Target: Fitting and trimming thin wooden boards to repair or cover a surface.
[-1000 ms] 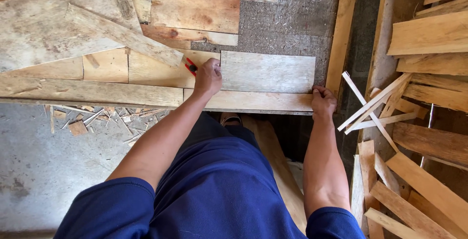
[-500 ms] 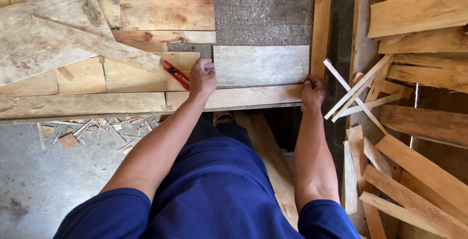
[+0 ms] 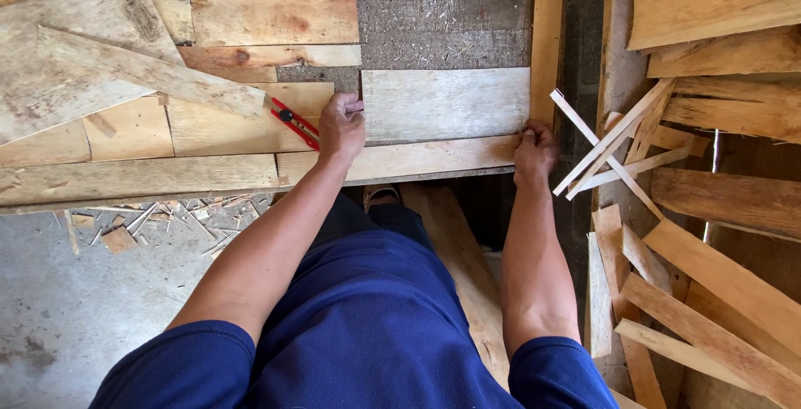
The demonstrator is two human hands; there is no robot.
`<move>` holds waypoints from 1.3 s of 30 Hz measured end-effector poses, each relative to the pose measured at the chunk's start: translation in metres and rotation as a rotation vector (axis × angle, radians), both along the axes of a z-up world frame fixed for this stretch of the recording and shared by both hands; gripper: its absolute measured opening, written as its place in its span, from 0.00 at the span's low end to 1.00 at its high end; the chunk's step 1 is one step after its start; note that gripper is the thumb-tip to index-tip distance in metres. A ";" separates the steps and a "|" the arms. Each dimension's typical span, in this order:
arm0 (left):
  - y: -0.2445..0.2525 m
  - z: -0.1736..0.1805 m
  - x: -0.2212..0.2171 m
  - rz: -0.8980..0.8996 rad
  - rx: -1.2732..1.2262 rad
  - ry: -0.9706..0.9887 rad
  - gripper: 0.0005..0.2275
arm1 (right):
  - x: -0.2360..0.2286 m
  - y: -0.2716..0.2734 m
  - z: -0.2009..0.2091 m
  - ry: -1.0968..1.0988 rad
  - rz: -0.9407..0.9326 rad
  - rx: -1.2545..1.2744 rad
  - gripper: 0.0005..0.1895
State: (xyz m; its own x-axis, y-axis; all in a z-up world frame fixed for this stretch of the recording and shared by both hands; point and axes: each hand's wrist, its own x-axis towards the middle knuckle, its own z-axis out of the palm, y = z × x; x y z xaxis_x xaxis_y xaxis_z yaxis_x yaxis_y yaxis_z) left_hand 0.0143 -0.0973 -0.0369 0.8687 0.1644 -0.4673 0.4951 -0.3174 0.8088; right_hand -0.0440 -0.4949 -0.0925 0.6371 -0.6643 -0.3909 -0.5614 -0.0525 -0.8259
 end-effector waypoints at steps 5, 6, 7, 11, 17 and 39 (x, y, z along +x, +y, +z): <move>0.006 -0.027 -0.001 0.010 -0.040 -0.112 0.13 | 0.000 -0.001 -0.006 -0.043 0.021 -0.024 0.09; 0.008 -0.027 0.000 0.013 -0.060 -0.133 0.13 | 0.000 -0.001 -0.006 -0.057 0.014 -0.004 0.09; 0.010 -0.027 0.000 0.016 -0.080 -0.154 0.13 | 0.001 0.000 -0.005 -0.071 0.006 0.017 0.08; 0.024 -0.014 -0.001 0.034 -0.053 -0.144 0.12 | -0.006 -0.012 -0.029 -0.153 0.071 0.042 0.07; 0.048 -0.010 0.000 0.016 0.064 -0.100 0.11 | 0.003 0.019 0.014 0.011 0.125 -0.086 0.05; 0.059 -0.005 0.016 -0.055 0.274 -0.144 0.12 | 0.005 0.018 0.015 0.049 0.282 -0.191 0.05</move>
State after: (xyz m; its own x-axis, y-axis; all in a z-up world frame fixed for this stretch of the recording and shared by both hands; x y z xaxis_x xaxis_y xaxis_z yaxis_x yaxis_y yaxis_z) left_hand 0.0304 -0.0382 -0.0418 0.9337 0.2182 -0.2837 0.3579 -0.5561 0.7501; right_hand -0.0387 -0.4771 -0.0779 0.7900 -0.5286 -0.3106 -0.5411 -0.3629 -0.7586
